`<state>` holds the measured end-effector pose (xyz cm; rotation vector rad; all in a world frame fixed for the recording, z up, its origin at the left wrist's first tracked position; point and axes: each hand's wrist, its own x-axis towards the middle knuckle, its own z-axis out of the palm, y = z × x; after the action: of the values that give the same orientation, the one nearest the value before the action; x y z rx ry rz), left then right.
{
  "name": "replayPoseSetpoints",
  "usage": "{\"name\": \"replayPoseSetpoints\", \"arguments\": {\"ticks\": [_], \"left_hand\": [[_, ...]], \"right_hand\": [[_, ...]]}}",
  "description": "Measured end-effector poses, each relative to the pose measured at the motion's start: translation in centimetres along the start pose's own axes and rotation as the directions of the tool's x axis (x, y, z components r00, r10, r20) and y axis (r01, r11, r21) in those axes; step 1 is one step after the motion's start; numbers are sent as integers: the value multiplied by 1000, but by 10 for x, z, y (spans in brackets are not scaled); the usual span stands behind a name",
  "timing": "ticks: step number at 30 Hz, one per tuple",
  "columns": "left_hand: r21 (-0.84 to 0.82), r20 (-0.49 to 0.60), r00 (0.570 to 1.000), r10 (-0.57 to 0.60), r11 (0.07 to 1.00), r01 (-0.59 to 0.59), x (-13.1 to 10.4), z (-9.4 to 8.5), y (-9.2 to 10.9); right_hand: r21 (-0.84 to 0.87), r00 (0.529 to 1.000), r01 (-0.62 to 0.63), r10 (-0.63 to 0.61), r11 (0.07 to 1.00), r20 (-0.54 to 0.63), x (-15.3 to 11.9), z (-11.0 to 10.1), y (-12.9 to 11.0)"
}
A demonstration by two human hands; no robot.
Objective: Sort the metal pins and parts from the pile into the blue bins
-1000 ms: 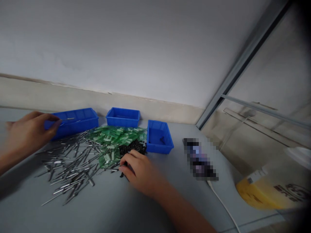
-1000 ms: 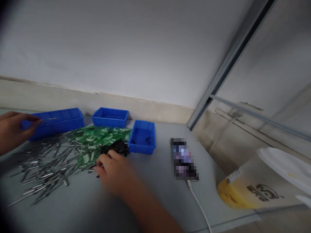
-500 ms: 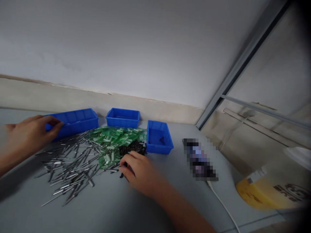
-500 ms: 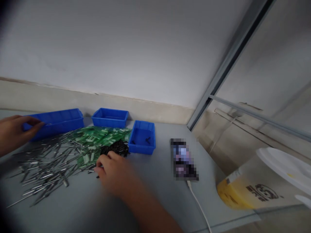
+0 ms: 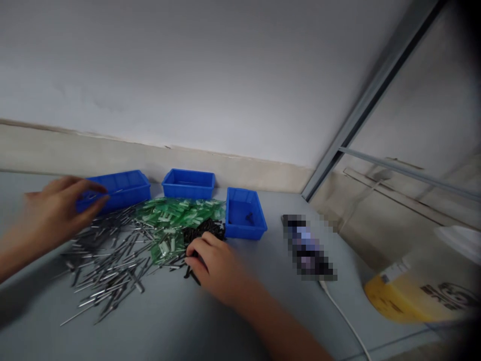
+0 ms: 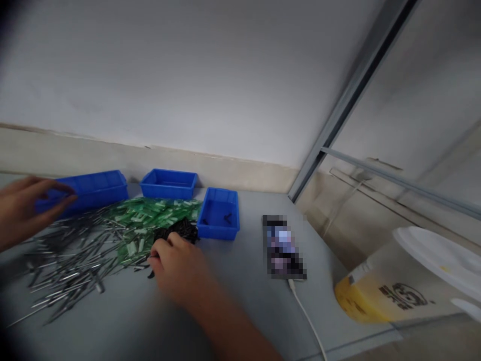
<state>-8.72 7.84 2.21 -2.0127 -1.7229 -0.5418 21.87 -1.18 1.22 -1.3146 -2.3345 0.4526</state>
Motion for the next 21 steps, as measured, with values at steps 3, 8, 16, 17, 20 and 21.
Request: {"name": "replayPoseSetpoints", "arguments": {"ticks": [3,8,16,17,20,21], "left_hand": [[-227,-60,950,308,922,-313,-12,-10,32],[-367,-8,798,603,740,-563,-40,-15,71],[-523,200,715,670,690,-500,-54,-17,94],[-525,206,712,671,690,-498,-54,-17,94],[-532,205,703,681,681,-504,-53,-16,91],[-534,200,703,682,678,-505,-52,-15,91]], "right_hand": [[-69,998,-67,66,995,-25,1,1,2],[-92,998,-65,66,994,15,0,5,4],[-21,998,-45,46,999,41,-1,6,5],[-6,998,-40,41,999,42,-1,6,5],[31,998,-27,25,999,52,-3,5,7],[38,998,-18,16,999,54,-3,5,7]]}}
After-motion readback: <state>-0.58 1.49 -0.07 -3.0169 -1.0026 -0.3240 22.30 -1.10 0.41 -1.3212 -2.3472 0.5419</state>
